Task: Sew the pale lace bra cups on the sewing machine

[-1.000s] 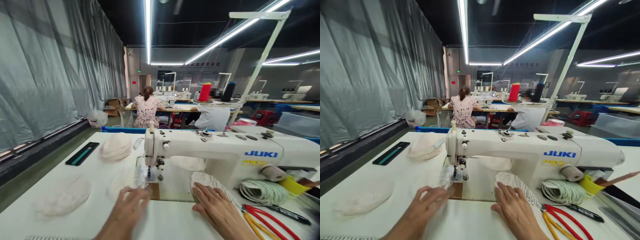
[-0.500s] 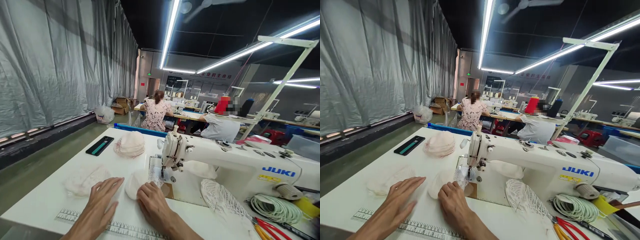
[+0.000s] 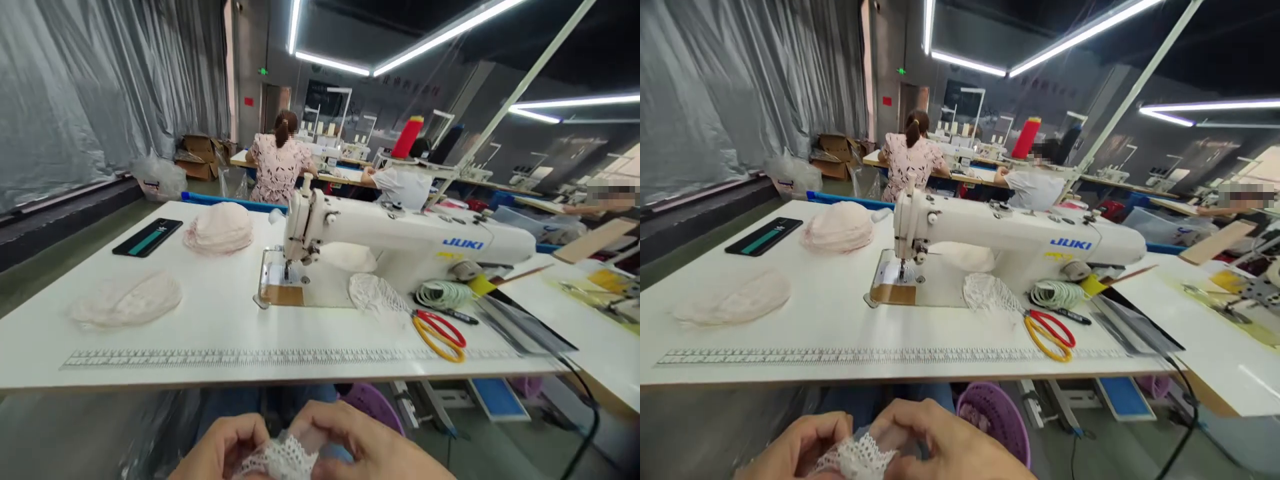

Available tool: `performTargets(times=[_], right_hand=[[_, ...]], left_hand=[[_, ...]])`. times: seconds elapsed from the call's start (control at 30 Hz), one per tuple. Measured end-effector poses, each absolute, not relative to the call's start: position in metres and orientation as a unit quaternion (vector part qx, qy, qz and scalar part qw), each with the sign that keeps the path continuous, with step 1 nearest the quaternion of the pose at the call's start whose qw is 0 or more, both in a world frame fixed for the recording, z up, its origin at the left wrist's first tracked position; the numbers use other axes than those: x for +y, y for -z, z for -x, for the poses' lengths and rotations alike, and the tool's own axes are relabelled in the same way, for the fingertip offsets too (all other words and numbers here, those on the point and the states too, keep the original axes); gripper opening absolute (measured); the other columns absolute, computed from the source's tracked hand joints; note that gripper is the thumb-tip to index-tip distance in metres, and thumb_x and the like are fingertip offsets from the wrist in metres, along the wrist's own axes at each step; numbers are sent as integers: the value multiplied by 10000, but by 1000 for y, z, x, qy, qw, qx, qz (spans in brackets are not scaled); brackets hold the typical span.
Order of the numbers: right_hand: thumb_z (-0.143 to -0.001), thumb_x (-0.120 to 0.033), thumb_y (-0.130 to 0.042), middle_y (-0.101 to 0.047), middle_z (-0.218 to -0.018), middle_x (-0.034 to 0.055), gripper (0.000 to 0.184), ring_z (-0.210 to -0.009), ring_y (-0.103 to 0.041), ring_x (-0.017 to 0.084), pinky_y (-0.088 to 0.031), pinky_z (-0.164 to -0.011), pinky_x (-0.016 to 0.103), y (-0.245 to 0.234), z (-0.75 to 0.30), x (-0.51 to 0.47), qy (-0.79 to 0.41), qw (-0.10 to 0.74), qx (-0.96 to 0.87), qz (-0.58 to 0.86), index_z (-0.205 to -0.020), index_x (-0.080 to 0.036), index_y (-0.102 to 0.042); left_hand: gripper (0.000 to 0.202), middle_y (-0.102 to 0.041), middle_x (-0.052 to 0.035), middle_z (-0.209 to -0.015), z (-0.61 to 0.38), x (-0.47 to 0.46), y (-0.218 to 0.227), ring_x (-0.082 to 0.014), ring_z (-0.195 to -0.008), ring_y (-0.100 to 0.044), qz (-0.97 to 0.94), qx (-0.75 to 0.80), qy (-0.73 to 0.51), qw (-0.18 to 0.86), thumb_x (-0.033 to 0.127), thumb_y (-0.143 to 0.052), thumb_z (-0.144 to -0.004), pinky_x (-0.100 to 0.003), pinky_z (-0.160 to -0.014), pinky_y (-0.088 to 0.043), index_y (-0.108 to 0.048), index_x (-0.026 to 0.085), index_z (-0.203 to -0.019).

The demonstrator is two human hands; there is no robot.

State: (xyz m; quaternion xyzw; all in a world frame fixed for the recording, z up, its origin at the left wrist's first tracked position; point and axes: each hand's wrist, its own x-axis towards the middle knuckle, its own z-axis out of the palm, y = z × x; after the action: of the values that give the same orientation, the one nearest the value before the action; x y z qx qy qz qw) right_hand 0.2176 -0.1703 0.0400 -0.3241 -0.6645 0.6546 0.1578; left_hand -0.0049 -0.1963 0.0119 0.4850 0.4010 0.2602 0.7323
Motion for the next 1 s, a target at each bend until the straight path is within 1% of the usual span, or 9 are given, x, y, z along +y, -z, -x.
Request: performTargets(times=[0.1, 0.2, 0.37, 0.47, 0.6, 0.77, 0.83, 0.93, 1.0], right_hand=[[-689, -319, -713, -561, -695, -14, 267, -643, -488, 103, -400, -611, 195, -17, -217, -183, -635, 194, -673, 326, -870, -131, -656], [-736, -395, -692, -520, -602, -24, 291, -557, -444, 82, -368, -540, 181, 1, -219, -193, -618, 207, -675, 345, -760, -107, -661], [-785, -460, -640, -555, -681, 10, 344, -614, -508, 108, -407, -592, 208, 14, -230, -203, -606, 207, -704, 306, -753, -119, -673], [-809, -429, -620, -558, -719, 17, 312, -673, -529, 122, -404, -612, 213, 19, -235, -206, -595, 221, -709, 306, -744, -127, -658], [-817, -373, -615, -538, -717, -4, 246, -657, -497, 108, -372, -594, 204, 24, -236, -210, -590, 209, -713, 316, -770, -133, -635], [-730, -448, -692, -456, -606, -45, 339, -576, -413, 85, -305, -523, 189, 31, -226, -215, -575, 209, -703, 363, -663, -128, -599], [-751, -459, -668, -469, -596, -42, 351, -572, -419, 86, -308, -523, 189, 35, -221, -215, -578, 200, -698, 372, -654, -127, -611], [-750, -451, -675, -516, -608, -31, 329, -588, -459, 98, -317, -525, 188, 40, -218, -214, -584, 177, -701, 368, -698, -127, -654], [-755, -439, -675, -539, -610, -24, 316, -588, -477, 102, -321, -521, 187, 41, -218, -212, -585, 165, -702, 372, -711, -126, -673]], left_hand=[[416, -371, 67, -607, -2, -209, 5, -97, -575, -296, -532, 429, -219, 697, 508, -696, -636, -214, -528, -232, -434, 186, -658], [334, -409, 63, -608, -7, -219, 12, -97, -567, -321, -525, 455, -196, 692, 436, -657, -688, -214, -526, -242, -440, 182, -673], [197, -451, 50, -634, -16, -230, 9, -111, -602, -383, -563, 484, -140, 655, 336, -618, -737, -210, -563, -288, -568, 150, -779], [221, -516, 18, -682, -21, -232, 9, -136, -653, -443, -569, 476, -129, 658, 339, -599, -739, -220, -610, -328, -620, 137, -827], [266, -425, 36, -606, -25, -234, 15, -125, -595, -382, -565, 495, -129, 648, 406, -564, -740, -220, -556, -288, -555, 146, -685], [313, -344, 62, -553, -21, -238, 17, -112, -552, -327, -584, 525, -126, 606, 438, -532, -765, -218, -515, -238, -474, 179, -599], [265, -406, 56, -571, -18, -238, 14, -117, -573, -371, -582, 523, -135, 608, 409, -568, -742, -210, -542, -273, -534, 170, -635], [227, -540, 33, -679, -18, -236, 13, -145, -668, -468, -571, 521, -145, 618, 336, -631, -679, -210, -627, -340, -637, 169, -834], [235, -538, 28, -668, -20, -234, 14, -149, -664, -474, -566, 534, -145, 612, 323, -612, -682, -217, -624, -346, -648, 163, -850]])
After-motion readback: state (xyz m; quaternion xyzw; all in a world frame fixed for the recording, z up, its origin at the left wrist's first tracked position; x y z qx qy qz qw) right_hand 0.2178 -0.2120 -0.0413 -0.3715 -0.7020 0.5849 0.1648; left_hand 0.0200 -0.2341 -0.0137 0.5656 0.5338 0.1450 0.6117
